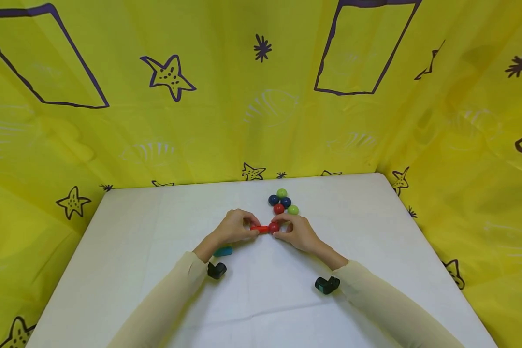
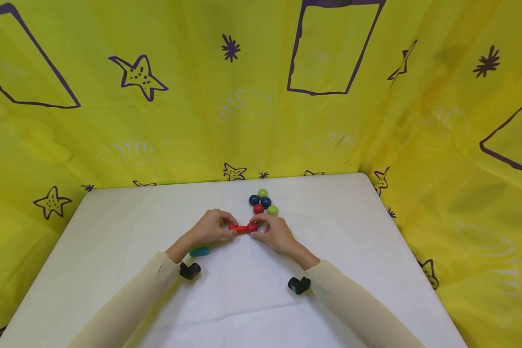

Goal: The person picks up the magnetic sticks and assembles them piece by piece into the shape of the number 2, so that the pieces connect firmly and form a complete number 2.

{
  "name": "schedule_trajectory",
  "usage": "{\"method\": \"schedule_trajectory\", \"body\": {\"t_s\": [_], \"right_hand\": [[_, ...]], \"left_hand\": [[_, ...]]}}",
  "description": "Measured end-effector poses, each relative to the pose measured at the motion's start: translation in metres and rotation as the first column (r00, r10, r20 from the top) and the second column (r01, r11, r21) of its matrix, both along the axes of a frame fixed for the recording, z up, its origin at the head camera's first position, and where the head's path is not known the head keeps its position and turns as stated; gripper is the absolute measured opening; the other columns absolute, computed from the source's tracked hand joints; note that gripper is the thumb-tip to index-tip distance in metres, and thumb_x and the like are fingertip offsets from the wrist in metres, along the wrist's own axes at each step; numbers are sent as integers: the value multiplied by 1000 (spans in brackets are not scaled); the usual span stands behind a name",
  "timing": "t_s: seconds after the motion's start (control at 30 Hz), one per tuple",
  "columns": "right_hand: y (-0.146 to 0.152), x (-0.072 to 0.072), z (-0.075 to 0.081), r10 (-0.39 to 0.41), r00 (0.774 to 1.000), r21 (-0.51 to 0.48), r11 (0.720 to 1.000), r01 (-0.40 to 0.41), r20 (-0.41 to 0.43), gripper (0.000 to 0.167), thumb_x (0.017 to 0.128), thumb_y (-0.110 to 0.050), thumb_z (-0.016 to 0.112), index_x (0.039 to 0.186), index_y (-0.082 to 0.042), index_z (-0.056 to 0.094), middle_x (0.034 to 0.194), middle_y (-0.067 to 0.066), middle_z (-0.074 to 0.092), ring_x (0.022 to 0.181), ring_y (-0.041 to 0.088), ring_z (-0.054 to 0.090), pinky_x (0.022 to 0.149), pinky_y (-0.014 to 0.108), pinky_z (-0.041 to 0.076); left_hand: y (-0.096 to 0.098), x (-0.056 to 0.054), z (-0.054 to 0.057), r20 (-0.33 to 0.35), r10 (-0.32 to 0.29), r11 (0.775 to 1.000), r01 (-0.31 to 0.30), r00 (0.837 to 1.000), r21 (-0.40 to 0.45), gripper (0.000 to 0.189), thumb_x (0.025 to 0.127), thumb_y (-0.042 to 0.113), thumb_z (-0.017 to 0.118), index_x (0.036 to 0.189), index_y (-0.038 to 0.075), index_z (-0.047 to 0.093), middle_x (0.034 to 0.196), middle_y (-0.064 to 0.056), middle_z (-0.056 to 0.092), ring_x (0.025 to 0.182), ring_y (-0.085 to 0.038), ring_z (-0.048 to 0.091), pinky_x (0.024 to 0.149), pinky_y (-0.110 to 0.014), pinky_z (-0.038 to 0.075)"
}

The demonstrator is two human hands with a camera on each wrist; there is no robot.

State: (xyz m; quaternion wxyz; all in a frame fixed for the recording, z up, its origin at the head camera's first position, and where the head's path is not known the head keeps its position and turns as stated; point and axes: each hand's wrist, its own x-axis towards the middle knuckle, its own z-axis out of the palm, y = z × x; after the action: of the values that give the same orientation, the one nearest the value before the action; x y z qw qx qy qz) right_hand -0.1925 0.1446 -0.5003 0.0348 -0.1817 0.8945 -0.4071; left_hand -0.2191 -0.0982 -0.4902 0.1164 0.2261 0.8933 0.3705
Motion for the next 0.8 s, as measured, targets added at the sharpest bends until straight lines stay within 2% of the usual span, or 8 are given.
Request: {"method": "schedule_trajectory", "body": {"t_s": [0.57, 0.7, 0.8], "right_hand": [[5, 2, 0, -17, 1000, -2, 1000, 17, -2, 35, 85, -18, 86, 117, -15, 74, 98, 0, 69, 64, 14, 51, 58, 24, 41], [7, 2, 0, -19, 1000, 1, 1000, 19, 0, 35, 85, -17, 86, 117, -15, 74, 98, 0, 69, 64, 13, 51, 58, 24, 41], [8, 3, 0, -16, 1000, -1, 1000, 16, 5, 34, 85, -17, 86, 117, -14, 74, 98, 0, 69, 64, 13, 51, 58, 24, 41]], "left_hand": [[2, -2, 6, -15, -25, 1000, 26, 1000, 4, 16, 89, 18, 80, 104, 13, 78, 84, 7, 67, 85, -16, 57, 81, -32, 47], [1, -5, 8, -27, -21, 999, 21, 999, 29, 21, 91, 19, 77, 110, 10, 76, 87, 6, 69, 89, -19, 58, 84, -34, 48], [2, -12, 11, -46, -5, 1000, 6, 999, 27, 24, 92, 21, 76, 114, 11, 75, 93, 4, 71, 93, -20, 59, 84, -35, 50]]}}
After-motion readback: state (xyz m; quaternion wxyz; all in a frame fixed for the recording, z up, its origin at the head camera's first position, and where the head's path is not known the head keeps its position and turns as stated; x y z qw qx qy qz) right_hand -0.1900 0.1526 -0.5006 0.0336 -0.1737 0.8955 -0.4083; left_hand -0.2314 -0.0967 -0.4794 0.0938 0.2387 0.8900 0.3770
